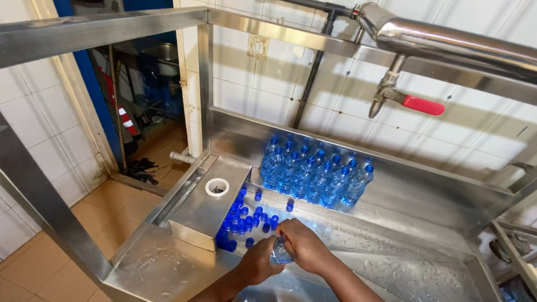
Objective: Filling plastic bottles with water and applying adhesive seals to the caps of a bundle of bottles
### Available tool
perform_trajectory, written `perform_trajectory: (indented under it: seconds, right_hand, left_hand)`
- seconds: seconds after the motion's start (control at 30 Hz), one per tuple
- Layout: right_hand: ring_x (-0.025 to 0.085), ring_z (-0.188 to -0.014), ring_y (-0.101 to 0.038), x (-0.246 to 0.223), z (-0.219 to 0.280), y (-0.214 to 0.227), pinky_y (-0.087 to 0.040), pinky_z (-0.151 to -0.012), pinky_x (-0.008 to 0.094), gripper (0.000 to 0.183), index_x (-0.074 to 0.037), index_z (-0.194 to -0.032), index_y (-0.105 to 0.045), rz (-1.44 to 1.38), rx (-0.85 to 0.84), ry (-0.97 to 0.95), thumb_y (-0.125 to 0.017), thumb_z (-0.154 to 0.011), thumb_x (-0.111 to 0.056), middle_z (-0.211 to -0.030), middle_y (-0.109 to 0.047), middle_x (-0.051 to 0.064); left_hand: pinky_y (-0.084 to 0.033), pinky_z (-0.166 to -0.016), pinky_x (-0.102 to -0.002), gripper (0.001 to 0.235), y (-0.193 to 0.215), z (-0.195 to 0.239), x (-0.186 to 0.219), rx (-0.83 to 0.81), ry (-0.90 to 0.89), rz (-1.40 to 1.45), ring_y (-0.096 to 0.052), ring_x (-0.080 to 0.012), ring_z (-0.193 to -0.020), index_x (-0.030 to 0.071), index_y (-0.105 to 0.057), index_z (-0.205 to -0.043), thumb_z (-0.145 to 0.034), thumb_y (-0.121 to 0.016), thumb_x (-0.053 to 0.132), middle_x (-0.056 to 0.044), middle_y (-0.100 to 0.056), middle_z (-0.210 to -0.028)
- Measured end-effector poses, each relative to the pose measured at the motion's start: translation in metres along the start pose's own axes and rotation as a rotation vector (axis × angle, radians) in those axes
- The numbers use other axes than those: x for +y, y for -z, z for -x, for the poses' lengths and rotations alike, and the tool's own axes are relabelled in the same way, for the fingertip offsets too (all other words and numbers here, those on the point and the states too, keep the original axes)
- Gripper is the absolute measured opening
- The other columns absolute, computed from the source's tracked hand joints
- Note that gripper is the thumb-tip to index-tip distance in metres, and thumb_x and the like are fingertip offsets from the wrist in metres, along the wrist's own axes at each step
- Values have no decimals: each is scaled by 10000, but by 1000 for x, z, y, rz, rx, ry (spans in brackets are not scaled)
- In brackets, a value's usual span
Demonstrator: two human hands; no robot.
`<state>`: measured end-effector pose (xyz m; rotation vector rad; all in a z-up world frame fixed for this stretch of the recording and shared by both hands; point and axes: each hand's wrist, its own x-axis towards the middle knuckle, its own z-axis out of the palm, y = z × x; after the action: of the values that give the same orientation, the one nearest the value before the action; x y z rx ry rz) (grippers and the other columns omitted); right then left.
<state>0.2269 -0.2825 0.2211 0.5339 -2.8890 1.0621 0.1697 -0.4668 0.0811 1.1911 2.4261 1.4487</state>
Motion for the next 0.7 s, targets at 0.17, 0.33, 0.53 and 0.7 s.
perform_trajectory:
  seconds: [0.17,0.33,0.53,0.7]
  right_hand:
    - [476,-769,-702,50,25,-13,-514,-589,607,262,-186,-1243,-599,406,150,59,-480,-1133,-392,-1079,-703,139]
    - [311,-708,-658,73,31,-35,-416,-663,455,193,-224,-1031,-597,30,298,-397,-564,-1125,-389,-813,-713,72]
    - [258,-1019,-649,108,26,-9,-546,-861,421,304,-134,-1272,-659,89,127,237,-577,-1119,-384,-1172,-648,83]
    - [338,-760,-735,111,-6,-28,-539,-641,513,364,-257,-984,-729,458,301,723,-437,-1159,-384,-867,-755,49]
  left_hand:
    - [-562,-857,-479,564,-2,-6,49,-102,160,-39,-744,-359,-1032,174,-645,-1259,-745,-827,317,-117,-777,-1211]
    - [-597,-879,-449,533,-18,-16,70,-215,309,-238,-746,-319,-1023,106,-638,-1284,-827,-874,246,-118,-762,-1182]
    - [-581,-839,-435,587,24,-13,66,-212,251,-199,-757,-292,-1039,185,-710,-1233,-693,-895,325,-74,-800,-1182]
    - [-571,-942,-484,737,36,-8,80,-371,261,-366,-735,-369,-1183,166,-713,-1388,-691,-871,347,-124,-768,-1347]
